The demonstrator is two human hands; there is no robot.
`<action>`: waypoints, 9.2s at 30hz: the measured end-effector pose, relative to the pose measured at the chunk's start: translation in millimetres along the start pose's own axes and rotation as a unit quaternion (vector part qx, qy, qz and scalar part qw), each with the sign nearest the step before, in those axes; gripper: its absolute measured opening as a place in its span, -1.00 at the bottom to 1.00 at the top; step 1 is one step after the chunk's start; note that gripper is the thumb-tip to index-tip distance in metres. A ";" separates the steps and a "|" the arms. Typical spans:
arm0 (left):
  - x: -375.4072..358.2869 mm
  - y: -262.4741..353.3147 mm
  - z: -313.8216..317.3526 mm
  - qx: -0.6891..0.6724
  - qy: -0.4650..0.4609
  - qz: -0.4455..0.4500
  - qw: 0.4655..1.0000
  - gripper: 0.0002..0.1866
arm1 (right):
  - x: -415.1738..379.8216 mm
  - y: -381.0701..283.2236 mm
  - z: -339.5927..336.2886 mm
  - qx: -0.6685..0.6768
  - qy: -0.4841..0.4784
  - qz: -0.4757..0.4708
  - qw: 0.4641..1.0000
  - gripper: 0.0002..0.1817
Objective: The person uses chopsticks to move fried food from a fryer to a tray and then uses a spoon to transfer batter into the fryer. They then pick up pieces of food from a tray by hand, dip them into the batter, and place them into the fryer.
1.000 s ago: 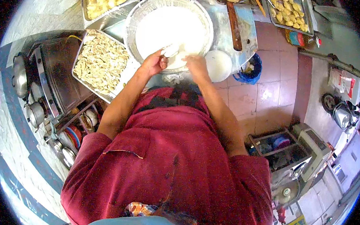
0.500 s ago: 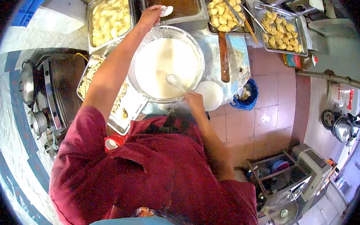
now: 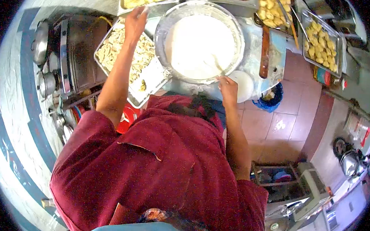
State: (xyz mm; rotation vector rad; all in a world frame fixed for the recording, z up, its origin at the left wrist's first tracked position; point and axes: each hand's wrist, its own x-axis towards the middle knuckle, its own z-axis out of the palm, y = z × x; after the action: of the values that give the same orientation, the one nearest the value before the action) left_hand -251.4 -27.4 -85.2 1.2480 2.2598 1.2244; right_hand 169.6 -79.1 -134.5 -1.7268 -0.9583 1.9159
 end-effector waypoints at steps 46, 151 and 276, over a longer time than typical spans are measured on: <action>-201.6 -7.0 45.8 -0.174 -0.326 -0.204 0.907 -0.57 | -44.7 -6.3 13.7 -0.485 0.151 -0.184 0.841 -0.71; 98.8 110.6 133.8 -0.027 -0.188 -0.001 0.982 -0.54 | 1.6 28.0 -19.2 -0.164 0.020 -0.164 0.972 -0.76; 169.8 120.4 279.1 -0.016 -0.251 -0.025 0.968 -0.50 | 30.5 53.8 -9.0 -0.134 0.041 -0.155 0.978 -0.67</action>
State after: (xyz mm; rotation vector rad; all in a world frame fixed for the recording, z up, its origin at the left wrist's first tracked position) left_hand -119.6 291.2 -133.3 1.3011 1.8795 0.8059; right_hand 181.7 -93.3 -194.1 -1.6620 -1.4134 1.5637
